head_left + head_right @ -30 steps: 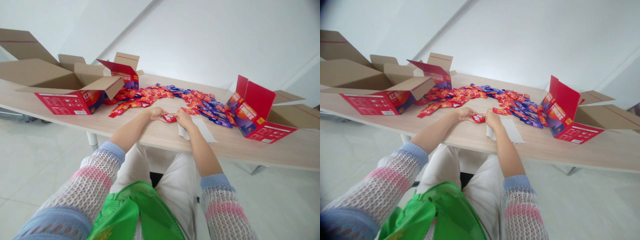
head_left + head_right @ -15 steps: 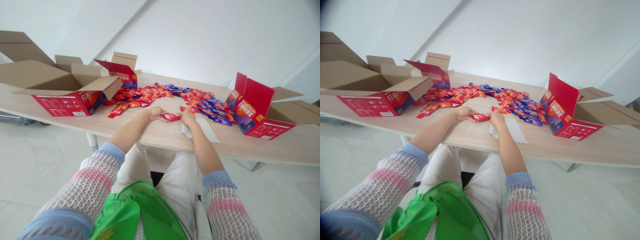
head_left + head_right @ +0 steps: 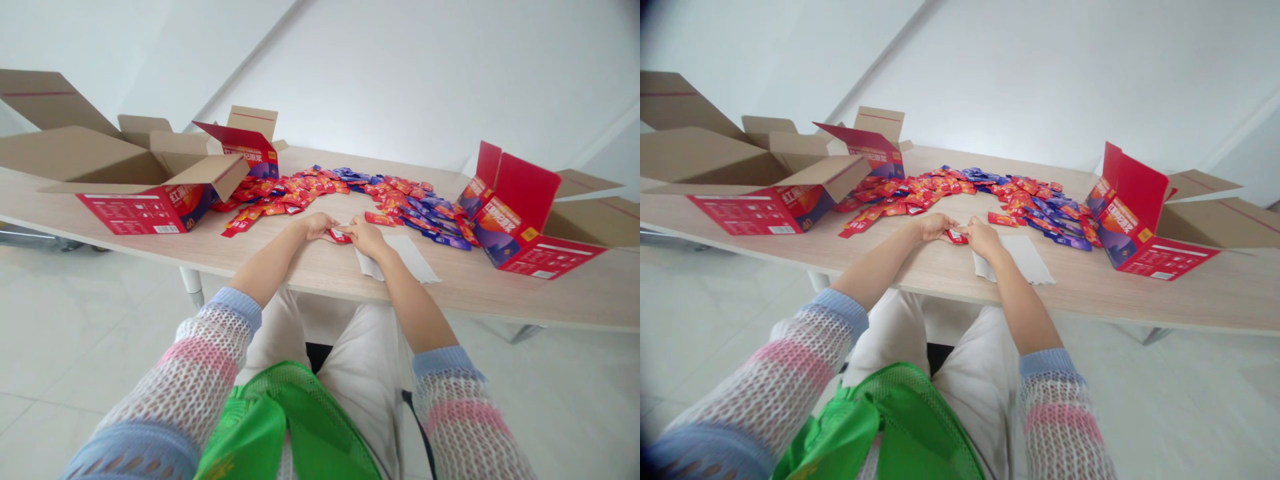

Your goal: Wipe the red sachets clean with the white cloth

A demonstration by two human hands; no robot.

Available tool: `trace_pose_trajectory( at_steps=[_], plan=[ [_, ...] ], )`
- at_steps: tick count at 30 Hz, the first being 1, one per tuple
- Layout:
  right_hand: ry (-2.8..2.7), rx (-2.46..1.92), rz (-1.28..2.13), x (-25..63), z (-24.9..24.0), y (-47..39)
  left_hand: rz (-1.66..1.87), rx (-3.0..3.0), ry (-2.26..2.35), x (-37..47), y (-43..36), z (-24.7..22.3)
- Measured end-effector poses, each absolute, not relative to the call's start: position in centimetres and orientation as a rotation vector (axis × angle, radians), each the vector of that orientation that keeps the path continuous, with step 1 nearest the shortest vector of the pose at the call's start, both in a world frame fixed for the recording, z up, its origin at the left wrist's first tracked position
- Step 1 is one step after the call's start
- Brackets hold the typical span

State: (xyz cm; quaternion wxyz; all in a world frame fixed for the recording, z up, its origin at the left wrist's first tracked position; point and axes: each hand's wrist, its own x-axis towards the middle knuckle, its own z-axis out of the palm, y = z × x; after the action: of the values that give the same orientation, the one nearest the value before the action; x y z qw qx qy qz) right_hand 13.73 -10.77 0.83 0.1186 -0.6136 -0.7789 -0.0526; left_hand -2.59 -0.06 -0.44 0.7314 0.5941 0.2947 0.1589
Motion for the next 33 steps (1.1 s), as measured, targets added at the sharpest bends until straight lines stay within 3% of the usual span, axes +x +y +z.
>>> trace_pose_trajectory(
  at_steps=[15,23,33],
  plan=[
    [-2.328,-1.463,0.299,15.5,0.6,-10.0,0.289,1.325,0.628,-2.8,-0.1,-0.3],
    [-2.223,-1.565,0.155,16.9,0.5,-9.9,0.295,1.318,0.642,-2.6,0.2,-0.5],
    [-2.037,-2.079,0.049,18.8,0.6,-9.9,0.33,1.326,0.679,-2.3,0.3,-0.7]
  ],
)
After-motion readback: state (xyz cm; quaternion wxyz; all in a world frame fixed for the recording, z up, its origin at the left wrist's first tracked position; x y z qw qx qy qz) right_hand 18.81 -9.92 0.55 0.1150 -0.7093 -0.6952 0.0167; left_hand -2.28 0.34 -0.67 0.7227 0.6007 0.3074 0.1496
